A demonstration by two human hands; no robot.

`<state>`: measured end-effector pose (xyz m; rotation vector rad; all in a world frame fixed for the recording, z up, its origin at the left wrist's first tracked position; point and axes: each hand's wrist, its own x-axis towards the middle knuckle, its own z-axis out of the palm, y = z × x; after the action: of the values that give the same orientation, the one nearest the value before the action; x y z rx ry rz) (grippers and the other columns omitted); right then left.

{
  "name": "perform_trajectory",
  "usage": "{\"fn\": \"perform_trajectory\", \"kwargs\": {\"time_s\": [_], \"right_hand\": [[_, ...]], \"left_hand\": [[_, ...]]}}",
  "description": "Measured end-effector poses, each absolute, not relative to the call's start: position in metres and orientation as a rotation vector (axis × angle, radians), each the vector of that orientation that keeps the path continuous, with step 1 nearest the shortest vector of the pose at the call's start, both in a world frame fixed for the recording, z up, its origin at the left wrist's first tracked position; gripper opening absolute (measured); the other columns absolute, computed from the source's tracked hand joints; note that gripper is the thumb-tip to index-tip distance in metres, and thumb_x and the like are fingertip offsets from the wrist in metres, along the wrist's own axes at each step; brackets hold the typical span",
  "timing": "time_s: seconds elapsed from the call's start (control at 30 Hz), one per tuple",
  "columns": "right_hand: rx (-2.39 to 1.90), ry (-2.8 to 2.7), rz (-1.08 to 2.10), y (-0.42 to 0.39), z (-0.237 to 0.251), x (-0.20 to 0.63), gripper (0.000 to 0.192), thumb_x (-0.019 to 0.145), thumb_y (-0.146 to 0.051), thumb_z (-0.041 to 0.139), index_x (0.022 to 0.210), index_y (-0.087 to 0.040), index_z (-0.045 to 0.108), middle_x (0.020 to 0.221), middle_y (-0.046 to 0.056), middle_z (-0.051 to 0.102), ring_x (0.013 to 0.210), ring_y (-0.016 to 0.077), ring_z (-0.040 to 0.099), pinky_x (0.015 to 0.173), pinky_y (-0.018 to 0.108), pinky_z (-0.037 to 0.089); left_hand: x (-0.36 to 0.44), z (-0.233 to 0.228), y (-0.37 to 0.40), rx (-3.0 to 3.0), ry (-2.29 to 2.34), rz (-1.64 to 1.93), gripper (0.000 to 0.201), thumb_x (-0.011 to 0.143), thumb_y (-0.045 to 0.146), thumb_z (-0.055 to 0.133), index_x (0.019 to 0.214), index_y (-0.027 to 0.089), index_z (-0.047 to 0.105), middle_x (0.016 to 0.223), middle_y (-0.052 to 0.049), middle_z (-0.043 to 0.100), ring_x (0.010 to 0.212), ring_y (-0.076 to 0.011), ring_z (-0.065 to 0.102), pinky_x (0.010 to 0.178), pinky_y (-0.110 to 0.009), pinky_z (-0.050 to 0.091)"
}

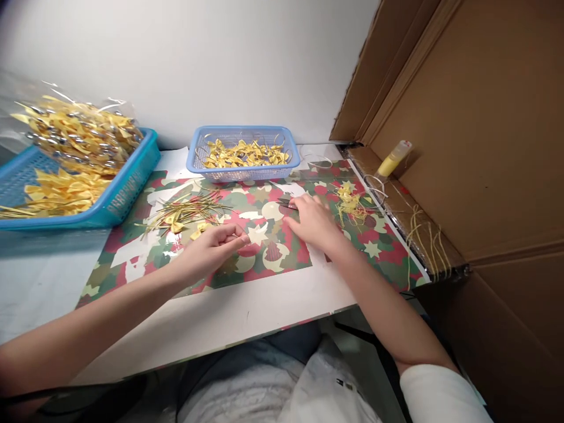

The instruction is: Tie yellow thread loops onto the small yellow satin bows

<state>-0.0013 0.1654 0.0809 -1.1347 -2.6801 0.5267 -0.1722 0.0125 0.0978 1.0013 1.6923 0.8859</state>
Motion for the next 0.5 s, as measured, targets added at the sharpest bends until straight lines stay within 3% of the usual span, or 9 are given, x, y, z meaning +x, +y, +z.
{"fn": "perform_trajectory", "kwargs": {"time_s": [0.07,0.23,0.33,0.5], "right_hand": [[-1.267,-2.708,0.307,0.180,0.071,-0.007,0.036,0.086,-0.039,0.064,0.113,-0.015,0.063,0.120,0.018,0.059,0.116,0.0382,0.049,0.093,0.054,0.043],[-1.194,-2.685,0.121,0.193,0.055,-0.014,0.020,0.094,-0.033,0.055,0.097,-0.016,0.064,0.110,0.017,0.058,0.110,0.0358,0.049,0.088,0.052,0.043],[-1.236,-2.672,0.213,0.192,0.052,-0.014,0.016,0.092,-0.030,0.057,0.097,-0.016,0.063,0.109,0.015,0.058,0.109,0.0351,0.049,0.087,0.051,0.043],[-1.139,-2.612,0.512,0.192,0.051,-0.010,0.013,0.089,-0.031,0.062,0.093,-0.019,0.062,0.108,0.013,0.059,0.105,0.0317,0.049,0.090,0.049,0.044]], "left_hand": [[-0.172,0.093,0.015,0.935,1.660,0.936,0.027,0.085,0.040,0.056,0.070,0.019,0.049,0.051,0.008,0.034,0.041,-0.0062,0.025,0.041,-0.019,0.015],[-0.181,0.081,0.021,0.850,1.555,1.048,0.032,0.081,0.043,0.062,0.068,0.019,0.045,0.055,0.008,0.028,0.045,-0.0060,0.021,0.042,-0.020,0.016],[-0.189,0.086,0.028,0.865,1.577,1.027,0.032,0.081,0.044,0.062,0.068,0.019,0.046,0.057,0.007,0.029,0.046,-0.0067,0.024,0.043,-0.021,0.017],[-0.198,0.103,0.044,1.029,1.679,0.848,0.030,0.082,0.045,0.060,0.073,0.017,0.058,0.061,0.004,0.047,0.046,-0.0063,0.028,0.043,-0.021,0.018]]}}
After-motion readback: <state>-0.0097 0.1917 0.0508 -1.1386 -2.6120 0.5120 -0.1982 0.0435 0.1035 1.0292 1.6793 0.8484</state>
